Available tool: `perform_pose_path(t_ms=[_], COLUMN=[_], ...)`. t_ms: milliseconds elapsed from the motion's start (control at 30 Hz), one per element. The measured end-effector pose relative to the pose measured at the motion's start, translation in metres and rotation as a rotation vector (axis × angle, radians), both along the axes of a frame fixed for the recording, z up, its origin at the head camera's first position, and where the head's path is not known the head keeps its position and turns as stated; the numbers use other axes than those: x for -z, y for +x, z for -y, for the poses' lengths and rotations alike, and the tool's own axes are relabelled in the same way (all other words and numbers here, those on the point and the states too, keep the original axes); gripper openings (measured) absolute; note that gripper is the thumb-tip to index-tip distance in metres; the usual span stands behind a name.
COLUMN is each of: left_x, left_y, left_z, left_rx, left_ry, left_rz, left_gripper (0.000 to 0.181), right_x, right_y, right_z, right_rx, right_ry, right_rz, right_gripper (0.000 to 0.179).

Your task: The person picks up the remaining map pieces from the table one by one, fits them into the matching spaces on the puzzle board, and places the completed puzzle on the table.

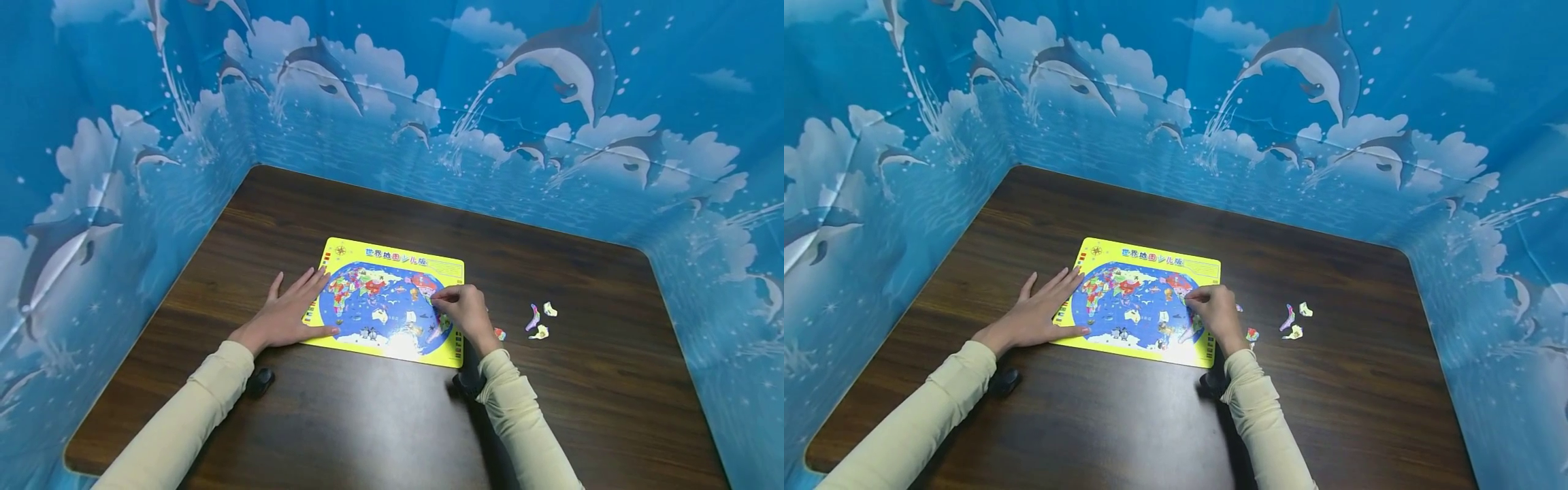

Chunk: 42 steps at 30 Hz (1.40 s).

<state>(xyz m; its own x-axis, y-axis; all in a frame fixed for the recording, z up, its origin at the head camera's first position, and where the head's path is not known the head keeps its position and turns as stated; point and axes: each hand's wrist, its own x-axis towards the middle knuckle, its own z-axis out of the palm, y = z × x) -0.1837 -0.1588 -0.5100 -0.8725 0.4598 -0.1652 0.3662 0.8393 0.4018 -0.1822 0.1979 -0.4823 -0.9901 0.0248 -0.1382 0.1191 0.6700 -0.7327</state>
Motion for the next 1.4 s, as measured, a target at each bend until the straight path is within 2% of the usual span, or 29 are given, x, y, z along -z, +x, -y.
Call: perform_pose_path(t_ms=[233,467,667,800,933,1033,1133,1300,1400], left_x=[-0.001,-0.005,-0.006,-0.005,-0.001,0.002,0.001,0.001,0.003], left_y=[0.001,0.001,0.002,0.001,0.001,0.001,0.001,-0.002,-0.003], left_z=[-0.001,-0.001,-0.001,-0.001,-0.001,-0.001,-0.002,0.0,0.0], left_rx=[0.007,0.006,0.006,0.002,0.0,0.003,0.011,0.01,0.007], left_ry=[0.015,0.001,0.011,0.027,0.027,0.03,0.027,0.007,0.009], left_rz=[-0.011,0.0,-0.009,-0.017,-0.018,-0.017,-0.015,-0.007,-0.001], left_gripper=[0.106,0.106,0.106,0.106,0.107,0.107,0.107,0.107,0.107], right_x=[0.004,0.004,0.007,0.011,0.014,0.014,0.014,0.019,0.02], right_y=[0.004,0.007,0.01,0.011,0.012,0.017,0.024,0.034,0.037], right_z=[0.0,-0.001,0.0,0.001,0.001,-0.001,-0.005,-0.009,-0.009], right_rx=[-0.086,-0.158,-0.218,-0.213,-0.205,-0.192,-0.186,-0.303,-0.343], right_ry=[0.094,0.151,0.258,0.299,0.296,0.289,0.33,0.487,0.531], right_rz=[-0.087,-0.166,-0.249,-0.279,-0.296,-0.301,-0.294,-0.322,-0.334], right_gripper=[0.017,0.014,0.015,0.016,0.016,0.02,0.028,0.039,0.042])
